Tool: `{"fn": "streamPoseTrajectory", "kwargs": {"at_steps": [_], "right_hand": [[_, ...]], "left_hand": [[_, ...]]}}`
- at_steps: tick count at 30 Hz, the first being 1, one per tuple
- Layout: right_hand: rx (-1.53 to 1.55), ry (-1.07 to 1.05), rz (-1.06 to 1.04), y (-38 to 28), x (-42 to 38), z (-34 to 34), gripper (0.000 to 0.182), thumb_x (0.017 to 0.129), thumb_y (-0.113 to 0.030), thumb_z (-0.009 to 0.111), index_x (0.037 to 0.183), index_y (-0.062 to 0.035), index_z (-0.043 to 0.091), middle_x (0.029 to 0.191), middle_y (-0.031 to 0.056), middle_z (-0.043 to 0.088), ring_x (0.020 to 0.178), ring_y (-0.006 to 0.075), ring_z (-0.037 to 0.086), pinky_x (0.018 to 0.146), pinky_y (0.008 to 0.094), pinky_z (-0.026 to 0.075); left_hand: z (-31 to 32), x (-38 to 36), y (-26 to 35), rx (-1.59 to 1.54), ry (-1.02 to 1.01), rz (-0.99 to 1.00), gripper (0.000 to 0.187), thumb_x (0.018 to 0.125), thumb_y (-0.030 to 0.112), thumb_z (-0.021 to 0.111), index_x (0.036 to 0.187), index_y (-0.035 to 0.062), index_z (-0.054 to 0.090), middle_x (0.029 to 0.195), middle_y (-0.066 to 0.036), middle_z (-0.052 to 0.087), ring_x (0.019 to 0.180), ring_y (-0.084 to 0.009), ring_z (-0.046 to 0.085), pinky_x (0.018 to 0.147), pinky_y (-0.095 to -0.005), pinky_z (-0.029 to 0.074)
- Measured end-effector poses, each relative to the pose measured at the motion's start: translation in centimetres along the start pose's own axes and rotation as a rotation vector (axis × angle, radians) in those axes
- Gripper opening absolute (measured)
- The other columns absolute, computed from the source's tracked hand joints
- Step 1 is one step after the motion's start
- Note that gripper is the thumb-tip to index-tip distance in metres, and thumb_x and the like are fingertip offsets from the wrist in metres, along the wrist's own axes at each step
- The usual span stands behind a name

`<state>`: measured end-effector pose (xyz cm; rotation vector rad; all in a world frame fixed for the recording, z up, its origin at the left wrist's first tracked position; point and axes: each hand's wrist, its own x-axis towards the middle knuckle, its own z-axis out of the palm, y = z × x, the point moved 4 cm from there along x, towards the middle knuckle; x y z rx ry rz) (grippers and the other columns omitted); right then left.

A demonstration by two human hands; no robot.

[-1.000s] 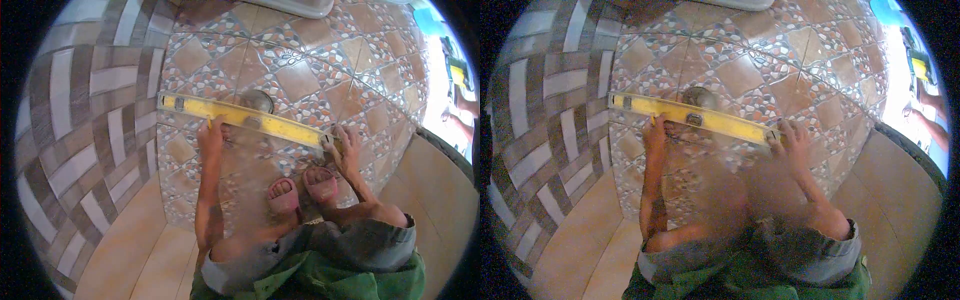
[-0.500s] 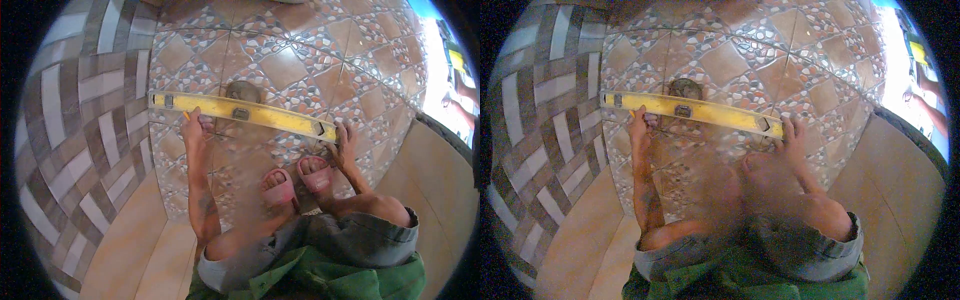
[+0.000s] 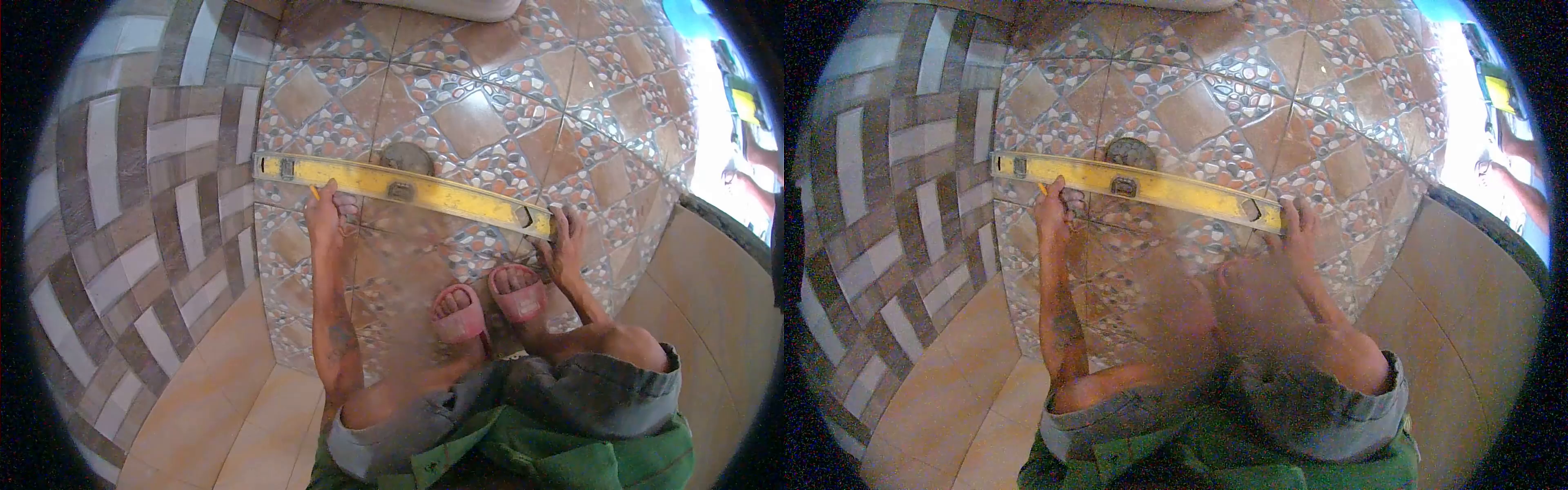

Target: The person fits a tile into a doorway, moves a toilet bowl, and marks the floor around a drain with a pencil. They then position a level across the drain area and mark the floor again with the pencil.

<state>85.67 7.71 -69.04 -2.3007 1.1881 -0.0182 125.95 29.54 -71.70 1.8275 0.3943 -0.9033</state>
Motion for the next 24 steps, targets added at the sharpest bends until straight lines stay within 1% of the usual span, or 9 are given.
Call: {"fn": "streamPoseTrajectory", "kwargs": {"at_steps": [6,9,12,15,17,19,21,22,24], "right_hand": [[-0.012,-0.031,0.051,-0.2,0.1,-0.1,0.069,0.073,-0.021,0.078,0.134,-0.0084,0.047,0.136,0.0252,0.04,0.126,0.0433,0.036,0.108,0.0511,0.029],[-0.098,-0.011,-0.034,0.6,0.1,0.5,0.07,0.073,-0.022,0.079,0.133,-0.0077,0.047,0.136,0.025,0.041,0.126,0.0435,0.037,0.106,0.0513,0.03],[-0.077,0.025,-0.056,0.8,0.0,0.5,0.071,0.072,-0.022,0.08,0.133,-0.0069,0.047,0.136,0.0256,0.04,0.126,0.0438,0.036,0.106,0.0517,0.03],[-0.092,-0.01,-0.04,1.6,0.0,1.0,0.071,0.072,-0.022,0.079,0.134,-0.0064,0.046,0.136,0.0252,0.04,0.126,0.044,0.036,0.106,0.0518,0.03],[-0.12,-0.016,-0.015,2.9,-0.6,1.7,0.072,0.072,-0.023,0.079,0.134,-0.0065,0.046,0.137,0.0257,0.039,0.127,0.0442,0.035,0.106,0.0521,0.029],[-0.15,-0.017,-0.005,4.0,-1.0,3.0,0.073,0.072,-0.023,0.079,0.135,-0.0065,0.046,0.137,0.0266,0.038,0.128,0.0447,0.035,0.107,0.0523,0.028],[-0.198,-0.033,-0.028,5.0,-0.9,3.1,0.074,0.072,-0.024,0.079,0.135,-0.0064,0.045,0.138,0.0279,0.037,0.129,0.0453,0.034,0.108,0.0526,0.028],[-0.167,-0.007,-0.046,4.2,-0.2,2.1,0.074,0.073,-0.024,0.079,0.135,-0.0063,0.045,0.138,0.0286,0.037,0.129,0.0457,0.034,0.108,0.0529,0.027],[-0.099,0.04,-0.057,0.2,-0.1,0.6,0.074,0.074,-0.025,0.079,0.136,-0.0059,0.044,0.139,0.0302,0.036,0.129,0.0465,0.033,0.109,0.0536,0.026]], "left_hand": [[0.0,0.0,0.0,-0.015,0.011,-0.023,0.023,0.09,0.025,0.06,0.097,0.003,0.057,0.064,-0.008,0.064,0.048,-0.0177,0.06,0.041,-0.0253,0.042],[-0.6,2.2,-1.7,-0.075,-0.017,0.083,0.023,0.09,0.024,0.06,0.099,0.0035,0.057,0.066,-0.007,0.064,0.048,-0.0162,0.06,0.041,-0.024,0.04],[-0.3,0.3,-0.8,-0.093,-0.021,0.022,0.021,0.088,0.024,0.061,0.097,0.0044,0.058,0.068,-0.006,0.064,0.049,-0.0142,0.059,0.041,-0.023,0.038],[0.3,-0.7,0.0,-0.062,0.055,0.051,0.02,0.088,0.024,0.062,0.093,0.0051,0.059,0.066,-0.006,0.062,0.048,-0.0127,0.057,0.041,-0.0226,0.037],[0.1,-1.1,-0.1,-0.077,0.055,0.001,0.02,0.087,0.024,0.062,0.092,0.0051,0.06,0.066,-0.006,0.062,0.048,-0.013,0.057,0.041,-0.0234,0.038],[-0.4,0.1,-1.0,-0.099,0.034,-0.009,0.02,0.087,0.024,0.063,0.092,0.0045,0.06,0.065,-0.007,0.062,0.047,-0.0136,0.057,0.041,-0.0246,0.039],[-1.0,2.2,-3.2,-0.147,0.009,0.003,0.021,0.087,0.023,0.063,0.093,0.0033,0.06,0.065,-0.007,0.062,0.047,-0.0145,0.057,0.043,-0.0261,0.042],[-0.6,2.1,-3.1,-0.202,-0.026,0.05,0.023,0.087,0.024,0.063,0.094,0.0025,0.06,0.065,-0.007,0.062,0.048,-0.0148,0.057,0.044,-0.0269,0.043],[0.0,1.3,-2.5,-0.29,-0.103,0.142,0.026,0.088,0.025,0.062,0.096,0.0009,0.06,0.066,-0.007,0.062,0.049,-0.0154,0.057,0.045,-0.0285,0.045]]}}
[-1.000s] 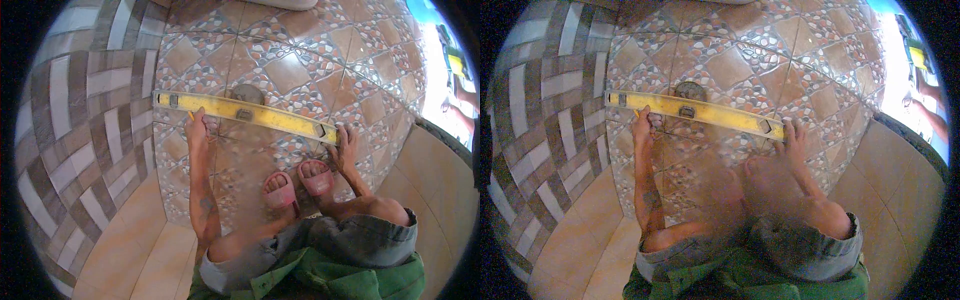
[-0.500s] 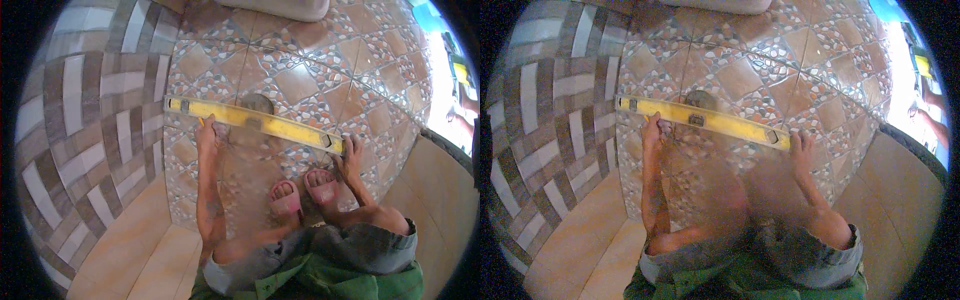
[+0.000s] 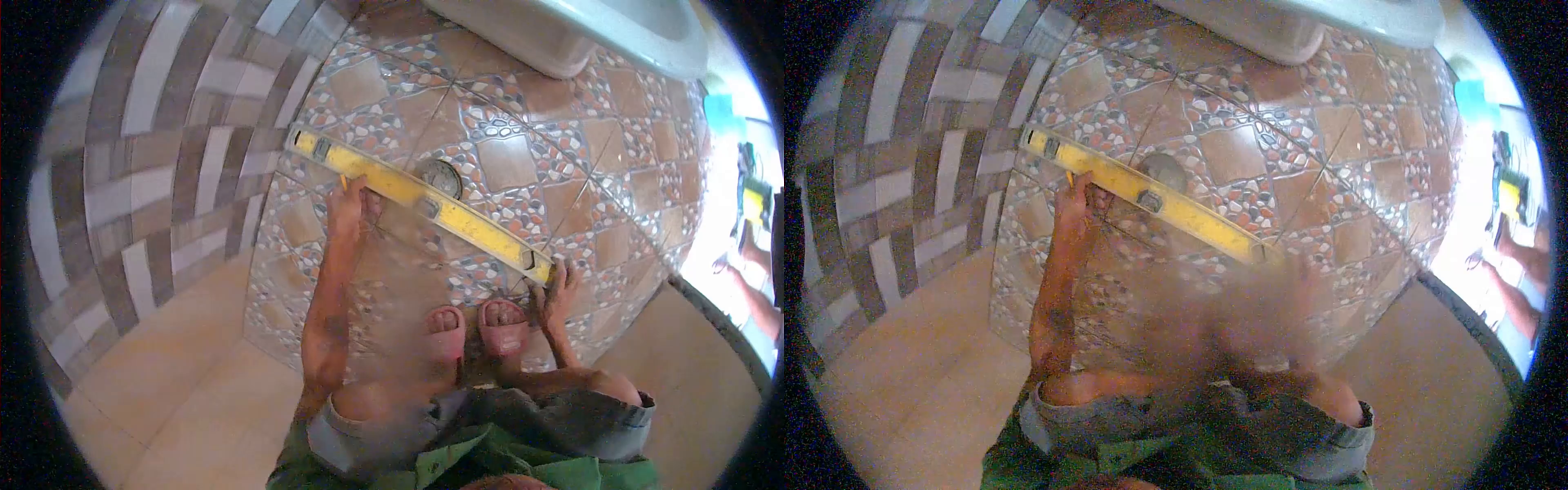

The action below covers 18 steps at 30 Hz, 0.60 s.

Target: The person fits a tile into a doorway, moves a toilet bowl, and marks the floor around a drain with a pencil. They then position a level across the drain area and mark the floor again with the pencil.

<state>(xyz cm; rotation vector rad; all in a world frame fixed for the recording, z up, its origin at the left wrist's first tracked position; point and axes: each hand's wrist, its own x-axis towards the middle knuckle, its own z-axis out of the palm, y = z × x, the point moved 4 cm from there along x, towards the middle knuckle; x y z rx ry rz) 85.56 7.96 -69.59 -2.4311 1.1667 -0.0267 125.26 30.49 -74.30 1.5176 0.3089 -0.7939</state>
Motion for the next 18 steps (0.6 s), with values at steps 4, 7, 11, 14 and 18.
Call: {"fn": "streamPoseTrajectory", "kwargs": {"at_steps": [4,7,11,14,18], "right_hand": [[0.057,-0.033,0.028,0.0,-0.1,0.0,0.071,0.078,-0.028,0.076,0.136,-0.0045,0.043,0.138,0.0306,0.037,0.128,0.0465,0.035,0.107,0.0541,0.027],[-0.024,0.013,-0.06,-0.2,0.0,-0.1,0.071,0.078,-0.029,0.076,0.135,-0.0034,0.043,0.137,0.0298,0.038,0.126,0.0456,0.036,0.106,0.0523,0.029],[0.024,-0.015,-0.023,-0.9,0.0,-0.5,0.069,0.076,-0.027,0.076,0.133,-0.0019,0.045,0.136,0.0273,0.04,0.124,0.0446,0.036,0.105,0.0513,0.029],[0.055,-0.029,-0.054,-3.0,0.7,-2.6,0.069,0.075,-0.027,0.076,0.132,-0.0036,0.047,0.135,0.0258,0.041,0.125,0.044,0.037,0.106,0.0517,0.029],[0.05,-0.059,-0.007,-2.7,0.7,-2.7,0.07,0.073,-0.03,0.078,0.132,-0.0072,0.049,0.134,0.025,0.042,0.124,0.0432,0.037,0.106,0.0518,0.029]], "left_hand": [[0.9,-1.5,2.1,0.181,0.068,-0.03,0.03,0.089,0.029,0.059,0.099,0.0003,0.06,0.067,-0.007,0.062,0.049,-0.016,0.058,0.046,-0.0292,0.047],[0.9,-1.4,2.6,0.263,0.078,-0.105,0.031,0.09,0.03,0.058,0.101,0.0008,0.06,0.067,-0.008,0.062,0.05,-0.0164,0.058,0.046,-0.0291,0.047],[1.4,-1.9,3.4,0.294,0.139,-0.195,0.031,0.09,0.03,0.059,0.101,0.0004,0.059,0.068,-0.009,0.063,0.049,-0.0163,0.058,0.045,-0.0286,0.046],[2.1,-1.6,3.2,0.238,0.105,-0.145,0.031,0.09,0.03,0.059,0.098,0.0004,0.058,0.068,-0.01,0.063,0.048,-0.0161,0.058,0.044,-0.0278,0.045],[0.8,-0.4,1.9,0.193,0.122,-0.113,0.029,0.09,0.031,0.059,0.093,0.0021,0.057,0.065,-0.008,0.061,0.047,-0.0165,0.058,0.042,-0.0268,0.042]]}}
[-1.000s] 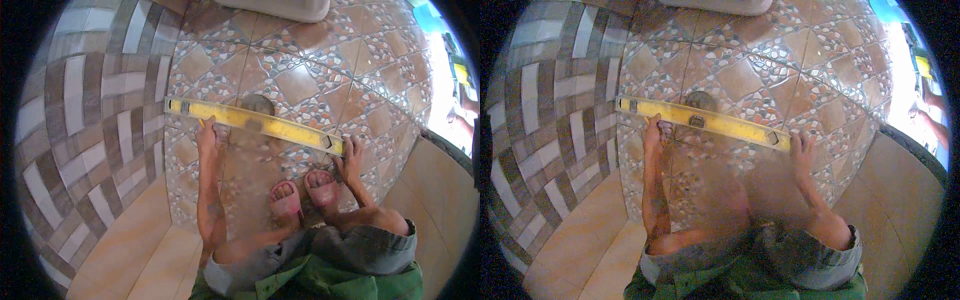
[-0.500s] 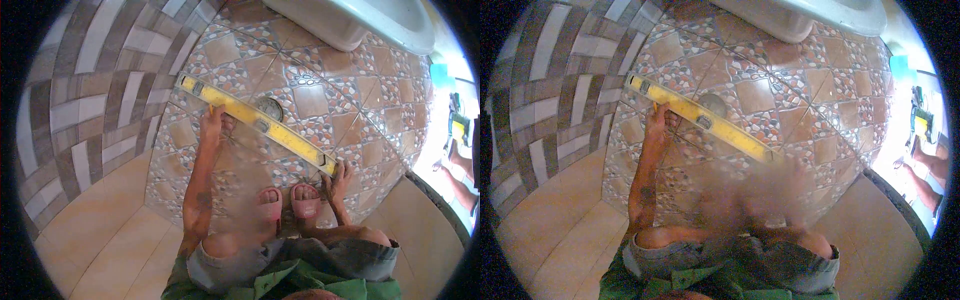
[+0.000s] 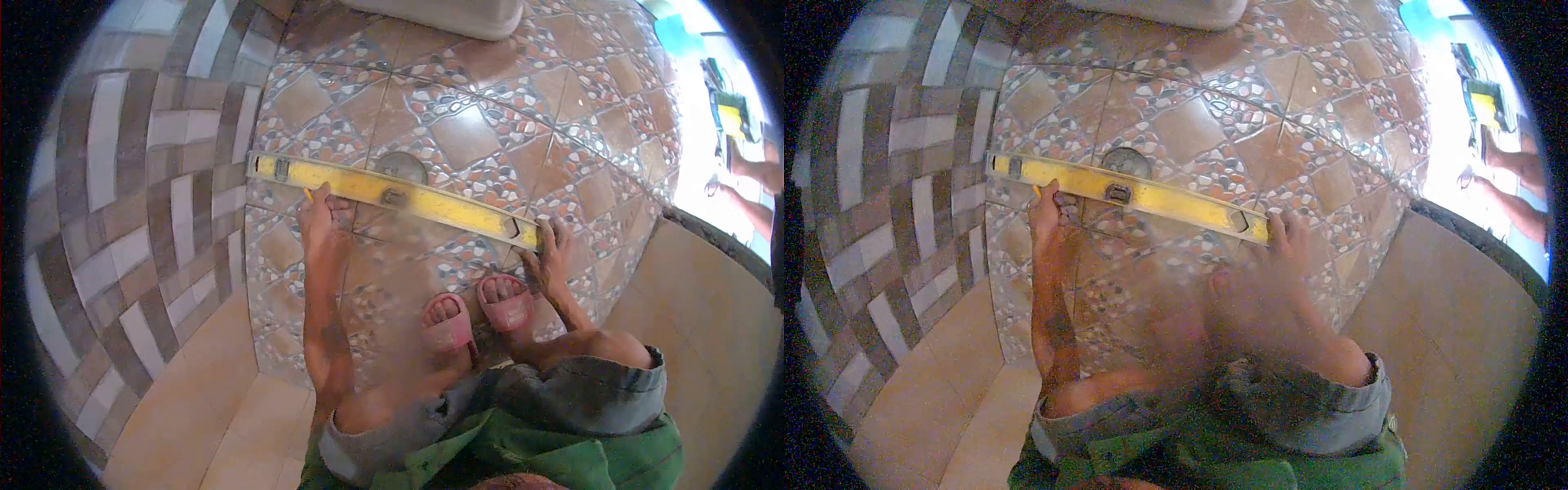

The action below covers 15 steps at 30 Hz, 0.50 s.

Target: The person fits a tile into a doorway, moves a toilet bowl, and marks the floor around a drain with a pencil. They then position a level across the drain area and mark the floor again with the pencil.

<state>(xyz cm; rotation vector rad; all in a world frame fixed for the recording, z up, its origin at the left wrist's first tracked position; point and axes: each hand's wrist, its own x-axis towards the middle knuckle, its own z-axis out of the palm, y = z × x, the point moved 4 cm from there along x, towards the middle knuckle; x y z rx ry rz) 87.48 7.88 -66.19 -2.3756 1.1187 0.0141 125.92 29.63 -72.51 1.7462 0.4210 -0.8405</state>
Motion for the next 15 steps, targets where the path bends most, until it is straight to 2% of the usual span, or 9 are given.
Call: {"fn": "streamPoseTrajectory", "kwargs": {"at_steps": [1,10,15], "right_hand": [[0.013,-0.017,0.074,0.9,0.1,0.7,0.07,0.073,-0.031,0.078,0.132,-0.008,0.049,0.133,0.0249,0.043,0.124,0.0431,0.037,0.106,0.0519,0.029],[-0.066,0.019,-0.005,2.2,-0.3,2.3,0.071,0.07,-0.034,0.08,0.13,-0.0088,0.053,0.124,0.0182,0.048,0.114,0.0388,0.044,0.097,0.0505,0.036],[-0.042,0.018,0.025,1.3,-0.1,1.5,0.071,0.068,-0.031,0.082,0.13,-0.0096,0.053,0.124,0.0177,0.047,0.115,0.0379,0.043,0.097,0.0497,0.036]], "left_hand": [[-0.1,-0.1,0.2,0.017,-0.001,-0.008,0.028,0.09,0.031,0.06,0.091,0.0028,0.056,0.065,-0.008,0.06,0.047,-0.0165,0.058,0.042,-0.0266,0.042],[-0.9,1.4,-0.5,0.015,0.003,-0.061,0.028,0.09,0.033,0.062,0.083,0.0075,0.053,0.064,-0.007,0.061,0.047,-0.0144,0.058,0.039,-0.0238,0.036],[-0.5,0.1,0.7,0.029,0.038,-0.034,0.029,0.09,0.034,0.062,0.081,0.0075,0.054,0.062,-0.005,0.06,0.047,-0.0135,0.058,0.037,-0.0233,0.035]]}}
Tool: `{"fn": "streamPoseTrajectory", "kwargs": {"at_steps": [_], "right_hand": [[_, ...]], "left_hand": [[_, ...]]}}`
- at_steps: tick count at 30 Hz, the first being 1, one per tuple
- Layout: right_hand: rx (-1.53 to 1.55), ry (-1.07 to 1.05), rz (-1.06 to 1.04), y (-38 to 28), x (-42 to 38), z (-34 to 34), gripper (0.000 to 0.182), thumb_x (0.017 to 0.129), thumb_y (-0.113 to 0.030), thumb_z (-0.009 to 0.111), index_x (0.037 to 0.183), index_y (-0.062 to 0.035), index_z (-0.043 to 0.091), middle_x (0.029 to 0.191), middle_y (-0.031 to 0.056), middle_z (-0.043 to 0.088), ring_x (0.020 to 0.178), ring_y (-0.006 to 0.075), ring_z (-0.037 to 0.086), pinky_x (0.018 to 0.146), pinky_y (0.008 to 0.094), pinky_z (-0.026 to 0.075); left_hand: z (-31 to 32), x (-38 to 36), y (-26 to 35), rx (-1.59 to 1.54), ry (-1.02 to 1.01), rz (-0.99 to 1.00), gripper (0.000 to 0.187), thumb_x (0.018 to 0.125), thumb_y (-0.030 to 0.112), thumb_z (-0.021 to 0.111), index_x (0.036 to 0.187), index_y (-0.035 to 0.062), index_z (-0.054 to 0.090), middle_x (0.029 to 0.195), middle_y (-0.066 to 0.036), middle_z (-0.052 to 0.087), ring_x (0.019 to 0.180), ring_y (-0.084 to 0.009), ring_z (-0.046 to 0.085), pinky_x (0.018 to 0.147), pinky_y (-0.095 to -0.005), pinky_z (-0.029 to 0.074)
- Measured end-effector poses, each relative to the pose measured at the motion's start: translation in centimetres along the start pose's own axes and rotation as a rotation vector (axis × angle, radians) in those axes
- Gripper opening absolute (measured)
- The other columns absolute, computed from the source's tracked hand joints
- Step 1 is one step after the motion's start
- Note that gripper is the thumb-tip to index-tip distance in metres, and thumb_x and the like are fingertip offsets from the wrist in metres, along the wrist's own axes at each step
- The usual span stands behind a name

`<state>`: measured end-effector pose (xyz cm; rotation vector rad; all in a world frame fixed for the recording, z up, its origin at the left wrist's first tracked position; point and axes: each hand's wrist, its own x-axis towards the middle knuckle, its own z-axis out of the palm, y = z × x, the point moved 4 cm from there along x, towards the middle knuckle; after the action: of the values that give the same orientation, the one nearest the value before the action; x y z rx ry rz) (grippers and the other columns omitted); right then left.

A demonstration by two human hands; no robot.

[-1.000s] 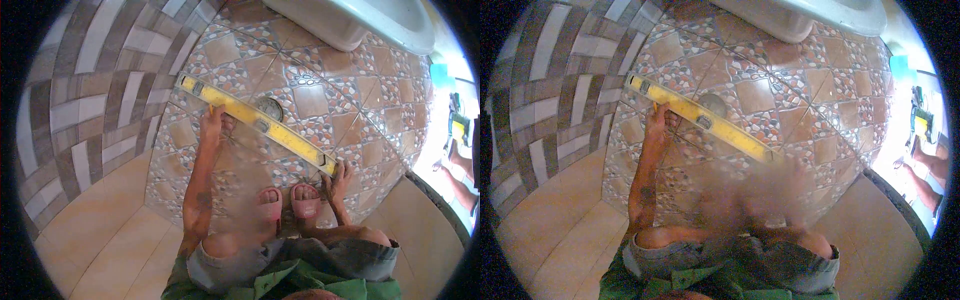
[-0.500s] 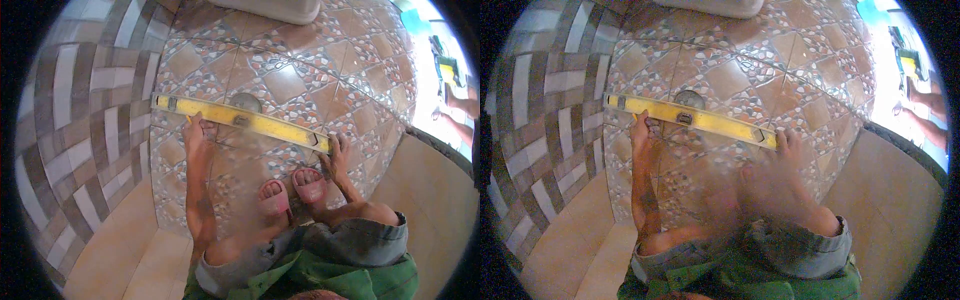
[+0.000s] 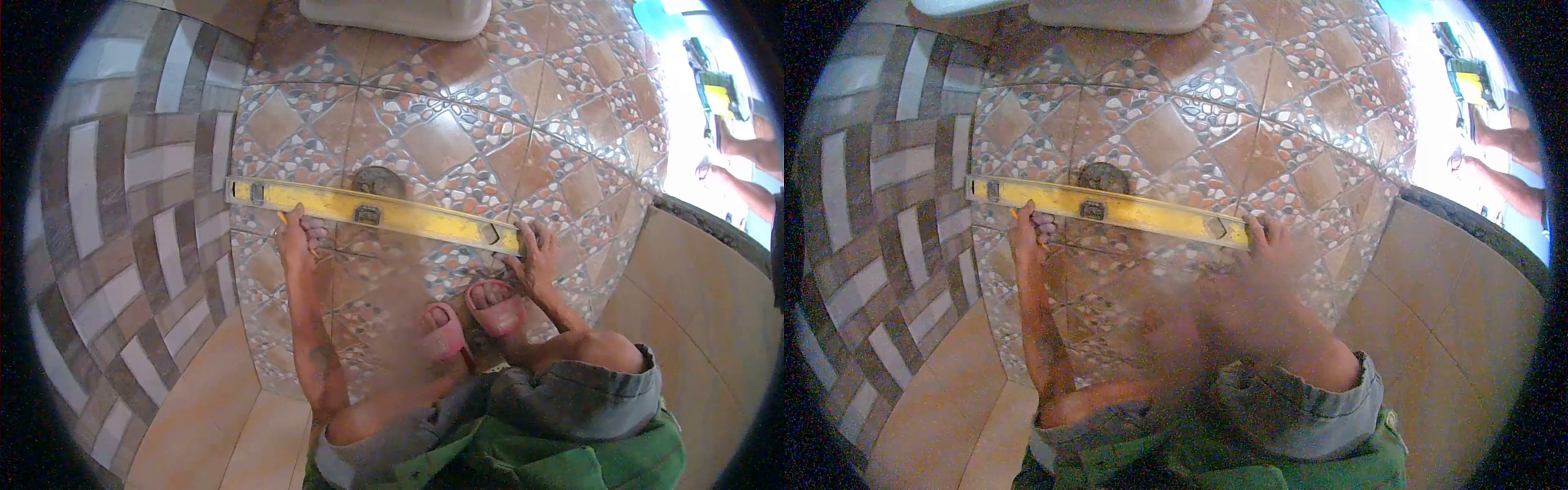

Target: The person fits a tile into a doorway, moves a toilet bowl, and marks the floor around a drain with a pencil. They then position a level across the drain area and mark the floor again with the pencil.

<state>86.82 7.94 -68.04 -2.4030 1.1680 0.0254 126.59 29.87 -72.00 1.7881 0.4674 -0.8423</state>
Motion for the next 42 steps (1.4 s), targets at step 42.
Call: {"fn": "streamPoseTrajectory", "kwargs": {"at_steps": [42], "right_hand": [[0.015,0.006,0.0,-0.1,-0.2,0.2,0.068,0.075,-0.032,0.077,0.133,-0.0092,0.049,0.13,0.0209,0.045,0.119,0.0401,0.041,0.1,0.0502,0.034]], "left_hand": [[0.0,0.5,-0.5,0.031,-0.042,0.032,0.032,0.091,0.032,0.058,0.093,0.0007,0.059,0.069,-0.011,0.065,0.049,-0.0176,0.061,0.04,-0.0257,0.042]]}}
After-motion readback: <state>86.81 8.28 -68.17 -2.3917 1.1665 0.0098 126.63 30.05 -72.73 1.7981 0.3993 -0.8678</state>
